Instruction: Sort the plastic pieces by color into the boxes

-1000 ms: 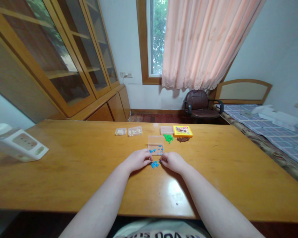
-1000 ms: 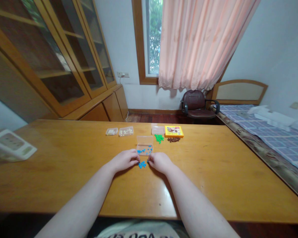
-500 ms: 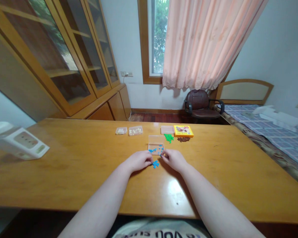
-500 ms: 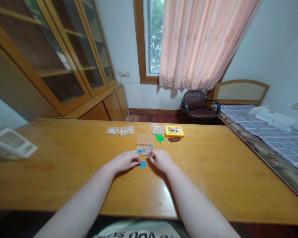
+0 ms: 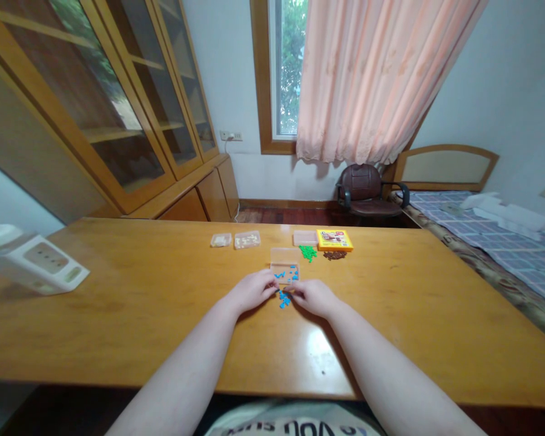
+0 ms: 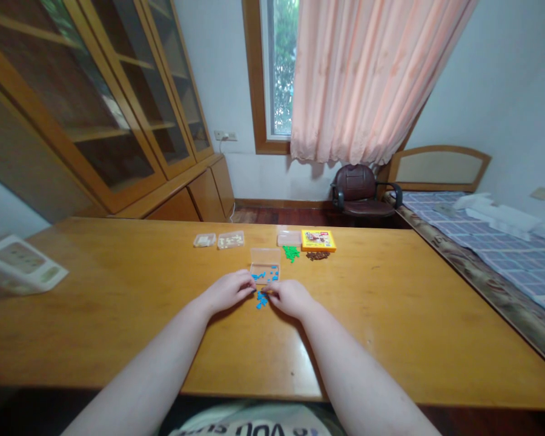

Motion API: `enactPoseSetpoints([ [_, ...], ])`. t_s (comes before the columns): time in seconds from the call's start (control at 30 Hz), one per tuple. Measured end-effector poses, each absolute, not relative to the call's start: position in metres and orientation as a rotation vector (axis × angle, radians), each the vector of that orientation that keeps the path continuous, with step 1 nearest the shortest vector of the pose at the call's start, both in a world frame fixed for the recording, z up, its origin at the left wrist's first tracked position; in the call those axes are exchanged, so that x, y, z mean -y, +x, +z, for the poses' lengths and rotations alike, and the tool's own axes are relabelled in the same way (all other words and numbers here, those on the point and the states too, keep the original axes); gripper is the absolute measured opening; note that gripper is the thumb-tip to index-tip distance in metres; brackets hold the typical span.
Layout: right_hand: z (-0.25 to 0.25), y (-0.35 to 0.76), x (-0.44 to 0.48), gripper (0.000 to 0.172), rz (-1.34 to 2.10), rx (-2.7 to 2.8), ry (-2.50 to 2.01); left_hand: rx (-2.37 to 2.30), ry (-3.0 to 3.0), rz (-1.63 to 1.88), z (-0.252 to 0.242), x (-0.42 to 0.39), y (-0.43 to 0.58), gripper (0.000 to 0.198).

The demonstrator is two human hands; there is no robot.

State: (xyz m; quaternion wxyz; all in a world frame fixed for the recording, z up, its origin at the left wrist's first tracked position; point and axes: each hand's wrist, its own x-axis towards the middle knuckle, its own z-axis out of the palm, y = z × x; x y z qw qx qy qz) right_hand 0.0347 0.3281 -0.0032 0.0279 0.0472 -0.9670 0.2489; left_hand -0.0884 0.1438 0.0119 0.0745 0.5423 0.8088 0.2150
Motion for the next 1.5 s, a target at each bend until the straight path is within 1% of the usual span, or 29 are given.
enactPoseSetpoints([
  [0.1,-0.003,0.034,-0.327,0.032,0.717,3.044,0.180,-2.662,1.455,0.776,0.010,-0.145,-0.092,0.018],
  [0.2,-0.001,0.034,-0.328,0.032,0.663,3.072,0.163,-2.780,1.351,0.788,0.009,-0.145,-0.094,0.022],
  [0.43,0.002,0.033,-0.327,0.025,0.516,3.104,0.021,-2.506,1.669,0.499,0.011,-0.144,-0.085,0.019],
  [0.67,-0.002,0.031,-0.327,0.021,0.607,3.089,0.003,-2.471,1.678,0.425,0.006,-0.147,-0.083,0.015],
  [0.83,-0.003,0.031,-0.327,0.021,0.614,3.076,-0.002,-2.497,1.674,0.415,0.004,-0.147,-0.083,0.014],
  [0.97,-0.004,0.031,-0.328,0.021,0.625,3.063,0.005,-2.560,1.669,0.490,0.007,-0.148,-0.084,0.014],
  [1.1,-0.005,0.031,-0.328,0.019,0.641,3.023,0.007,-2.780,1.536,0.662,0.012,-0.148,-0.086,0.022],
  [1.17,-0.006,0.031,-0.328,0.018,0.648,2.997,0.019,-2.855,1.440,0.689,0.012,-0.148,-0.087,0.026],
  [1.27,-0.008,0.032,-0.329,0.019,0.667,2.901,0.029,-2.791,1.494,0.658,0.011,-0.148,-0.086,0.035],
  [1.37,-0.010,0.029,-0.330,0.021,0.669,2.755,-0.017,-2.612,1.705,0.604,0.009,-0.148,-0.084,0.025],
  [1.5,-0.012,0.023,-0.331,0.023,0.663,2.661,-0.149,-2.485,1.822,0.522,0.009,-0.150,-0.079,0.023],
])
